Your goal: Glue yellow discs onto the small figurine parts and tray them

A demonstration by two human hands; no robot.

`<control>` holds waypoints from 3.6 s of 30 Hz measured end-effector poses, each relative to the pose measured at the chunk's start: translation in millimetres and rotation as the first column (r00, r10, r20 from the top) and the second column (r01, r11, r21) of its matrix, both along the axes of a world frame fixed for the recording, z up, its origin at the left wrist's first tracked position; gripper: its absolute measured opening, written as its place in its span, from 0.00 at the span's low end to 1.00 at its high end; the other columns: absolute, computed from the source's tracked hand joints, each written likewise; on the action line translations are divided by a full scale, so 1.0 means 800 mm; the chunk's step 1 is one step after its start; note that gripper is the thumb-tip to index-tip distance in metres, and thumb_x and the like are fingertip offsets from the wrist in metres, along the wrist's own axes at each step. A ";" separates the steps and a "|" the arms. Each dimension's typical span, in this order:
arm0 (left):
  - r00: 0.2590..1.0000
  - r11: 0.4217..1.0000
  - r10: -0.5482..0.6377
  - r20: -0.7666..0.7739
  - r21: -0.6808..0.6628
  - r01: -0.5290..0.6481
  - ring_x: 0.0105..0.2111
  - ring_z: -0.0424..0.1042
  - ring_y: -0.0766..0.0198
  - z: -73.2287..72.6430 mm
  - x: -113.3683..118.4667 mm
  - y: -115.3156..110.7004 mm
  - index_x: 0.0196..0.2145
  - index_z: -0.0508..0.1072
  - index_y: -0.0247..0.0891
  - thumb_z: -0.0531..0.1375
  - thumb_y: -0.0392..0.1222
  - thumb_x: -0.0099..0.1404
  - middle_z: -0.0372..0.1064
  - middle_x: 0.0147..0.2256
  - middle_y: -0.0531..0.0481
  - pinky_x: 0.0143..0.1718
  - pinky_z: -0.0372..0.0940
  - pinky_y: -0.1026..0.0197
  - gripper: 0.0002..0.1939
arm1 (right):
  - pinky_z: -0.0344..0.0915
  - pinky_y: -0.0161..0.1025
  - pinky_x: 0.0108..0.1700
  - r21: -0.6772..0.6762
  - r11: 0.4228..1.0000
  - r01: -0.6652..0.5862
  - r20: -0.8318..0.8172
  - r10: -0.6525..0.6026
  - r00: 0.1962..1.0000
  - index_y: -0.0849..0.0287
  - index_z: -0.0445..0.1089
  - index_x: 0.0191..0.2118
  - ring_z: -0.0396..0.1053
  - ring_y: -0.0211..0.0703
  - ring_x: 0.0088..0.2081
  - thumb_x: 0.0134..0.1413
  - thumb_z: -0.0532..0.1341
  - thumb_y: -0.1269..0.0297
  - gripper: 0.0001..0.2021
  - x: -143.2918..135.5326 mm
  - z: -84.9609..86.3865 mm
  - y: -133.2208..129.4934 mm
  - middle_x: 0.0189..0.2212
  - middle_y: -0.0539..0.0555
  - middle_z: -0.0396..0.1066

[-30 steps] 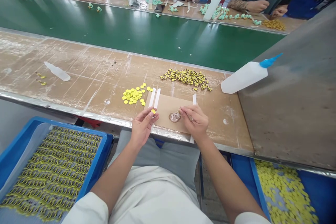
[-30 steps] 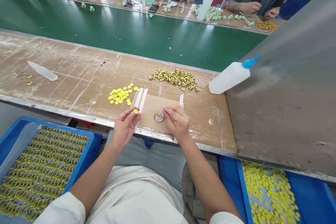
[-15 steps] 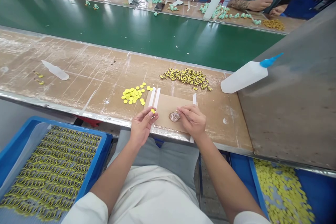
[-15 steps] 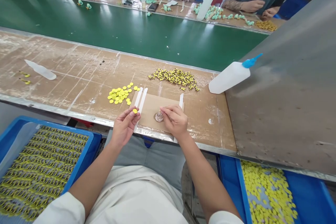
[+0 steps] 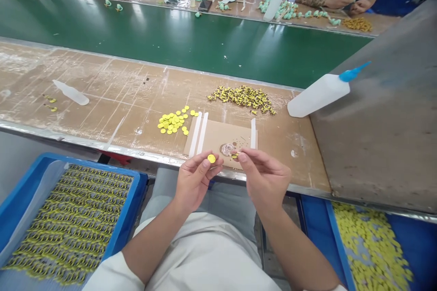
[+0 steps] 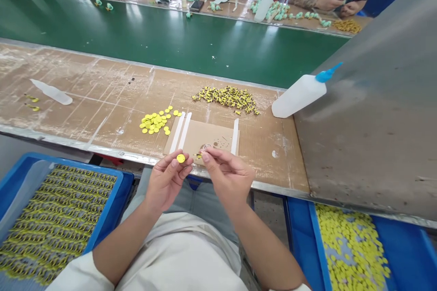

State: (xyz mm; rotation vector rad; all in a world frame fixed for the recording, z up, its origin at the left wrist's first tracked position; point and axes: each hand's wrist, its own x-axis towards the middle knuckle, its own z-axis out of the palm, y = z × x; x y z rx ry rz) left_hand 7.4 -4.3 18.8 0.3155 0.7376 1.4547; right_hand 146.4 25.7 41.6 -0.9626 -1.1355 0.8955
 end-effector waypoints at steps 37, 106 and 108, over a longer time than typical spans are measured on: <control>0.991 0.993 0.113 -0.066 -0.014 -0.114 0.44 0.79 0.53 0.009 0.010 -0.017 0.38 0.84 0.43 0.74 0.43 0.54 0.80 0.42 0.45 0.47 0.76 0.56 0.12 | 0.80 0.46 0.42 0.301 0.948 -0.101 0.355 -0.013 0.935 0.50 0.78 0.45 0.78 0.50 0.39 0.56 0.69 0.77 0.15 -0.017 0.003 -0.017 0.41 0.51 0.78; 0.971 0.998 0.047 -0.236 -0.019 -0.053 0.37 0.79 0.56 -0.001 0.001 -0.020 0.38 0.84 0.39 0.73 0.44 0.56 0.79 0.37 0.43 0.43 0.77 0.52 0.12 | 0.80 0.35 0.32 -0.307 0.907 -0.287 0.129 0.338 0.932 0.59 0.81 0.33 0.78 0.46 0.28 0.49 0.74 0.63 0.06 0.001 0.009 -0.006 0.30 0.55 0.78; 0.974 0.999 0.040 -0.225 -0.014 -0.044 0.38 0.79 0.56 -0.001 0.003 -0.018 0.38 0.84 0.39 0.72 0.43 0.57 0.80 0.38 0.43 0.43 0.77 0.53 0.11 | 0.80 0.35 0.34 -0.299 0.914 -0.276 0.144 0.329 0.933 0.58 0.81 0.34 0.78 0.47 0.29 0.49 0.74 0.64 0.06 0.004 0.010 -0.004 0.30 0.55 0.78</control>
